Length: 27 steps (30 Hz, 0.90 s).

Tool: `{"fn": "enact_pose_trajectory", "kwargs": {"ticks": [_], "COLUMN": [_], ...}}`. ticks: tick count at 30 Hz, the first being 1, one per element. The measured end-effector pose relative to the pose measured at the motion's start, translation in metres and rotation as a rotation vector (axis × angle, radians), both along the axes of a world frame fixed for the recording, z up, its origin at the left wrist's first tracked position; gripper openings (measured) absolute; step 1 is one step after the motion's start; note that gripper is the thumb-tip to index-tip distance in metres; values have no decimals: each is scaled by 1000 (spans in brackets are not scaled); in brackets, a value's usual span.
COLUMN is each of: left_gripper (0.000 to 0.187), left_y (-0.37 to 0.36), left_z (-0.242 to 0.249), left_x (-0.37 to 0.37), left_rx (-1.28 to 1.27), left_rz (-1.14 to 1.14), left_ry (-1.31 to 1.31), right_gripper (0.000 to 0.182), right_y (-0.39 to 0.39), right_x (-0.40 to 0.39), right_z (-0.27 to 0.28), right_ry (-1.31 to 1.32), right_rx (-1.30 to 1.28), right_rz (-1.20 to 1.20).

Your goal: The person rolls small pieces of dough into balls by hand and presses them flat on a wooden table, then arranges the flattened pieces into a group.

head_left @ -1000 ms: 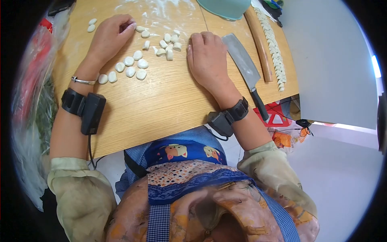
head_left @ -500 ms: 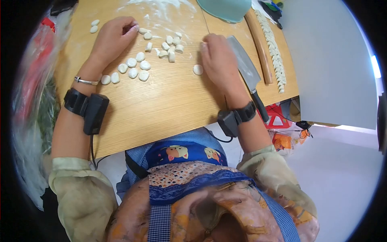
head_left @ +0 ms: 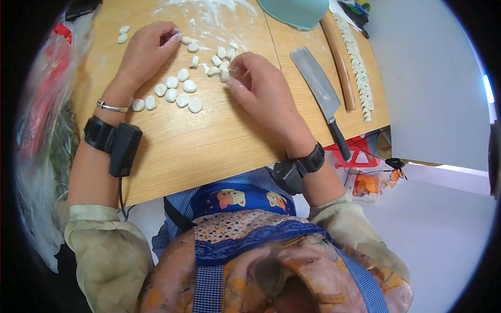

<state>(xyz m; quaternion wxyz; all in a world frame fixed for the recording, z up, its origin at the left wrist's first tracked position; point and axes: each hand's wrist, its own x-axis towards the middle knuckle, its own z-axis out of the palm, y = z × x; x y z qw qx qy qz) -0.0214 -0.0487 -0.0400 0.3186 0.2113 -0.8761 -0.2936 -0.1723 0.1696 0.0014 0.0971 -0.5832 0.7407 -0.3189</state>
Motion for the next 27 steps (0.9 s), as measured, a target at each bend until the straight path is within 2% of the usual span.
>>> {"fn": "enact_pose_trajectory", "kwargs": {"ticks": [8,10,11,13,14,16,20,22,27], "left_gripper": [22,22,22,22,22,23,23,23,24], "left_y": [-3,-4,-4,-4,-4,-3,-4,-5,-4], "left_z": [-3,-3,-3,-4,-4,-2,0,-1,0], "left_x": [1,2,2,2,2,1,2,3,3], "left_rx": [-16,-31,-35,-37,-11,13,-11,-12,-14], "left_rz": [-4,-5,-5,-8,-1,-6,16,4,2], "left_ry": [-44,-80,-74,-67,-74,-81,-125,-112,-123], "right_gripper": [19,14,14,12,12,14,17,21,23], "right_y": [-7,7,13,25,29,35,38,41,38], "right_x": [0,-6,-10,-18,-20,-25,-27,-22,-16], "right_z": [-5,4,6,5,5,4,4,10,4], "right_ry": [125,-185,-185,-362,-361,-141,-150,-140,-15], "right_rx": [-17,137,139,185,185,130,58,150,148], "right_rz": [26,-53,-52,-79,-82,-78,-72,-77,-95]}}
